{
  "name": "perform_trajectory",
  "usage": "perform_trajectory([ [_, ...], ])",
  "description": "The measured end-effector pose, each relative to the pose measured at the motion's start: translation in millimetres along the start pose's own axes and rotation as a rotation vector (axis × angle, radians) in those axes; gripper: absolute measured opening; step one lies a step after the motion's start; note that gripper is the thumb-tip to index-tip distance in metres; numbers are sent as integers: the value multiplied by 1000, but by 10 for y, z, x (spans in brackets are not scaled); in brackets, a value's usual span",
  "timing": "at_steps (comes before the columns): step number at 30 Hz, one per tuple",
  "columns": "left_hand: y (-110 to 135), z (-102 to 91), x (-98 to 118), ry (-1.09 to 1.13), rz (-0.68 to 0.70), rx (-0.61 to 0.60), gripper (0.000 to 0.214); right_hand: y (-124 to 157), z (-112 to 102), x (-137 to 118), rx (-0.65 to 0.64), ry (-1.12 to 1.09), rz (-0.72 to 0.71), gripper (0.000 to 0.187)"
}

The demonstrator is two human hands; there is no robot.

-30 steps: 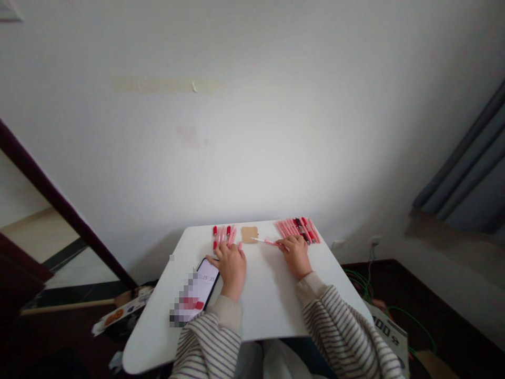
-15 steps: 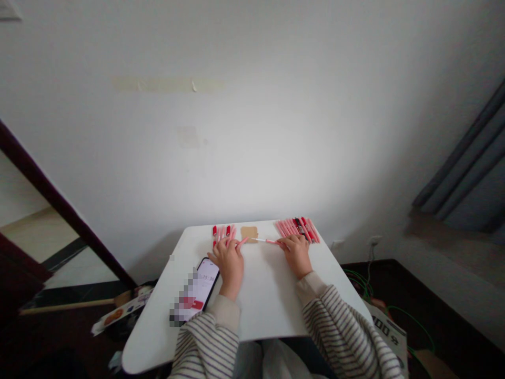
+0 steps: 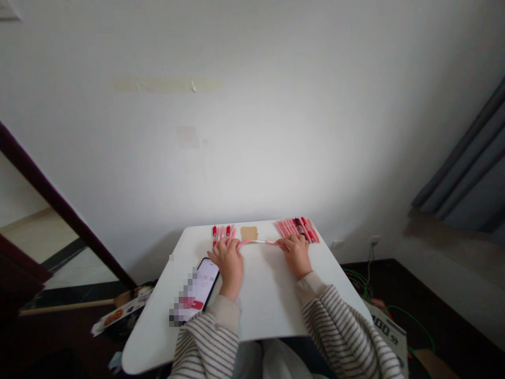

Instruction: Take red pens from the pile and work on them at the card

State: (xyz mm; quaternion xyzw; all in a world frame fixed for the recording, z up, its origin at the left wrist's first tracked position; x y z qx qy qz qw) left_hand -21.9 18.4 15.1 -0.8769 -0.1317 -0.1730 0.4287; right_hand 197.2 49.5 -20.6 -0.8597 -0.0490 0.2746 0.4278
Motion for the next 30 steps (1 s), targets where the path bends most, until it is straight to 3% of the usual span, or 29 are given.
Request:
perform_trajectory([
  [10,36,58,-46,-42,118,50,28,5,-14,-25,2,-9,-1,16],
  [18,44,65,24,93,211,35,26,12,-4,-99,19,-111,-78,14],
  [30,80,128,56,240,186,-14,17,-13,-24,-155,30,-255,-140,15],
])
Point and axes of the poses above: each hand's wrist, its own y-axis away from the middle knuckle, its own z-axis out of the palm, x = y × z, the point moved 2 cm from there along -y, towards the middle knuckle, and after that the axes turned 15 degrees about x, right-handed, at the moved point
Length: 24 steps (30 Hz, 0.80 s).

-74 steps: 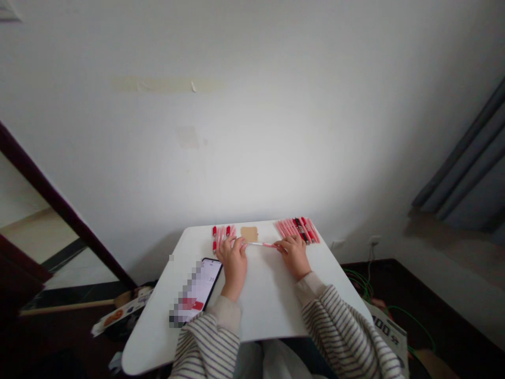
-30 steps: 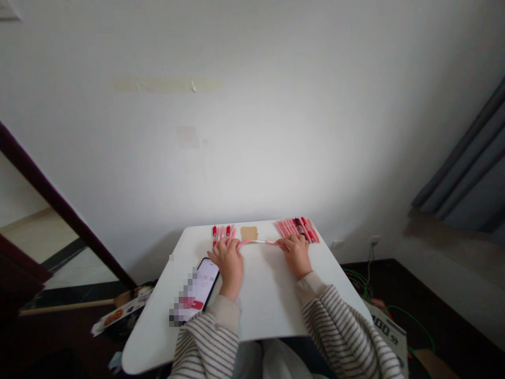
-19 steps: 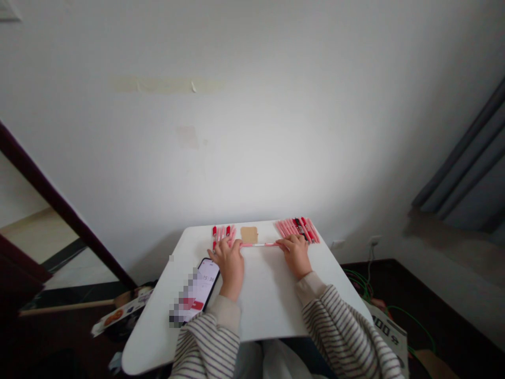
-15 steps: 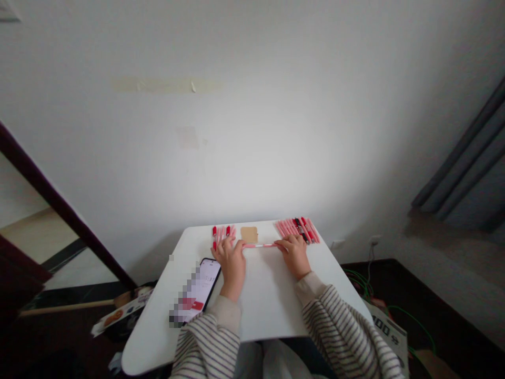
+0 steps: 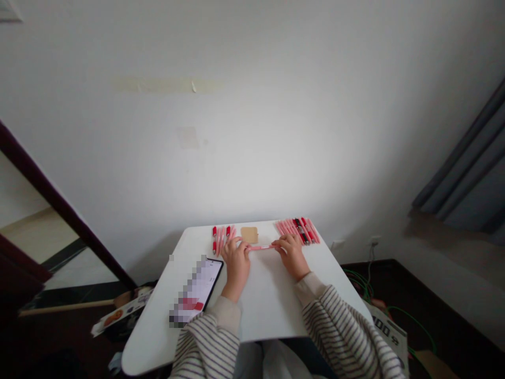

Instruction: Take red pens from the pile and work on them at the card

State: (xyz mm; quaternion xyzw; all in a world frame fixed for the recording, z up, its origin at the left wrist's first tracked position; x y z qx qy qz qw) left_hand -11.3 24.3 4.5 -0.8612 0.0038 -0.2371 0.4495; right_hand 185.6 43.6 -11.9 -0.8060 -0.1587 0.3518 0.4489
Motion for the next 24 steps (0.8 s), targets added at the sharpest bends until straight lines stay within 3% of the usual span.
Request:
perform_trajectory([
  [10,42,71,-56,-26,5,-48,19,-1,6,6,-51,-31,41,21],
  [13,33,65,-38,1,27,-29,16,11,13,20,-75,-55,90,29],
  [19,23,78,-44,3,2,11,13,18,-5,11,-48,-76,163,29],
  [24,23,76,-52,-10,-3,10,12,7,-7,21,-92,-28,121,14],
])
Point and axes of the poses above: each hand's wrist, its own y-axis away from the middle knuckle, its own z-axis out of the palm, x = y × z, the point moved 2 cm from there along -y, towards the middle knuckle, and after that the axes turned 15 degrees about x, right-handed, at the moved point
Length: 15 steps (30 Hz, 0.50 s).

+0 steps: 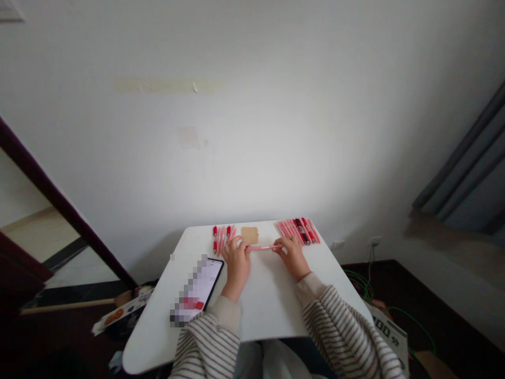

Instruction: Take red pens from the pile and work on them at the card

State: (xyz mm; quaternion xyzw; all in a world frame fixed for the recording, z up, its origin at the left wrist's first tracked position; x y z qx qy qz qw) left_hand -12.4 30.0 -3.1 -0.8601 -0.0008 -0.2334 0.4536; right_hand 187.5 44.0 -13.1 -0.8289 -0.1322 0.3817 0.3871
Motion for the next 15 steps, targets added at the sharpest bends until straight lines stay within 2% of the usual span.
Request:
perform_trajectory([
  [5,8,-20,27,13,8,3,15,-14,-12,-7,-21,51,-32,15],
  [8,10,-12,7,5,-20,7,19,-11,-22,-34,-36,48,-47,32],
  [9,11,-5,-4,4,-28,7,20,-9,-24,-42,-40,54,-54,32],
  [13,20,23,-32,22,-29,21,22,1,-16,-54,-61,88,-94,10],
  [15,24,28,-34,38,-16,31,20,3,-9,-49,-70,85,-100,6],
])
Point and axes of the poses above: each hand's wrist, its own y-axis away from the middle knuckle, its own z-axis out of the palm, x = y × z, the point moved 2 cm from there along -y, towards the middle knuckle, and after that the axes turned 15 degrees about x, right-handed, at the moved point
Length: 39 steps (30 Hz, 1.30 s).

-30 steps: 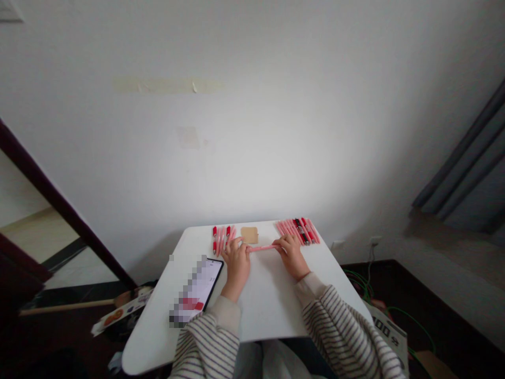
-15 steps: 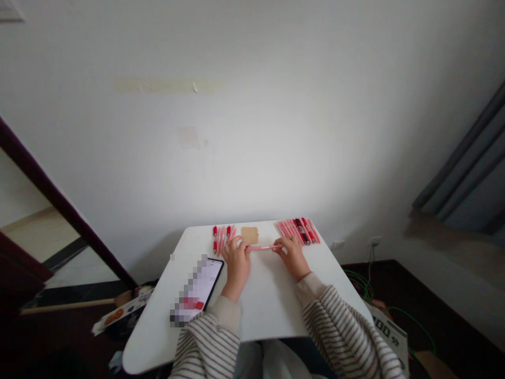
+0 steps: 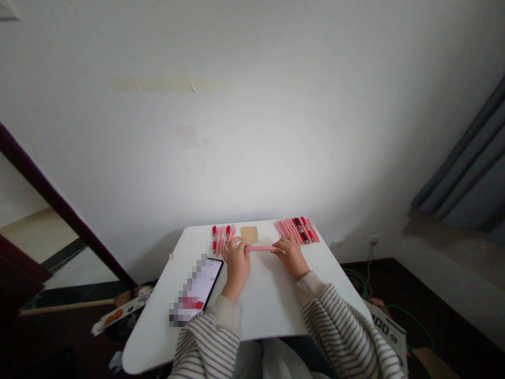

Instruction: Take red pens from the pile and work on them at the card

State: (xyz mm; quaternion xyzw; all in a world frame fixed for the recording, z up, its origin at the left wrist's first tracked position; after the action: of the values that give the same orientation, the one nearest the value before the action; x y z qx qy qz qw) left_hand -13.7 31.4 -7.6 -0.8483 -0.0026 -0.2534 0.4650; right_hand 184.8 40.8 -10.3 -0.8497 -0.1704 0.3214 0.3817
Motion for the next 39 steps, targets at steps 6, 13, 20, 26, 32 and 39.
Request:
perform_trajectory([
  [6,-12,-7,-11,-31,-21,-16,21,-17,1,5,6,-97,26,22],
  [13,-12,-15,3,4,16,-2,17,-10,-6,2,-4,-93,71,22],
  [20,-12,-14,4,-16,-5,-18,22,-14,-15,43,77,-64,67,22],
  [26,-9,3,0,13,10,2,17,-4,-8,47,89,-28,63,25],
  [32,-4,-4,-1,6,10,-18,24,-12,-15,47,96,-40,72,20],
  [39,-8,-13,12,13,-2,-9,24,-3,-19,42,106,-34,94,25],
])
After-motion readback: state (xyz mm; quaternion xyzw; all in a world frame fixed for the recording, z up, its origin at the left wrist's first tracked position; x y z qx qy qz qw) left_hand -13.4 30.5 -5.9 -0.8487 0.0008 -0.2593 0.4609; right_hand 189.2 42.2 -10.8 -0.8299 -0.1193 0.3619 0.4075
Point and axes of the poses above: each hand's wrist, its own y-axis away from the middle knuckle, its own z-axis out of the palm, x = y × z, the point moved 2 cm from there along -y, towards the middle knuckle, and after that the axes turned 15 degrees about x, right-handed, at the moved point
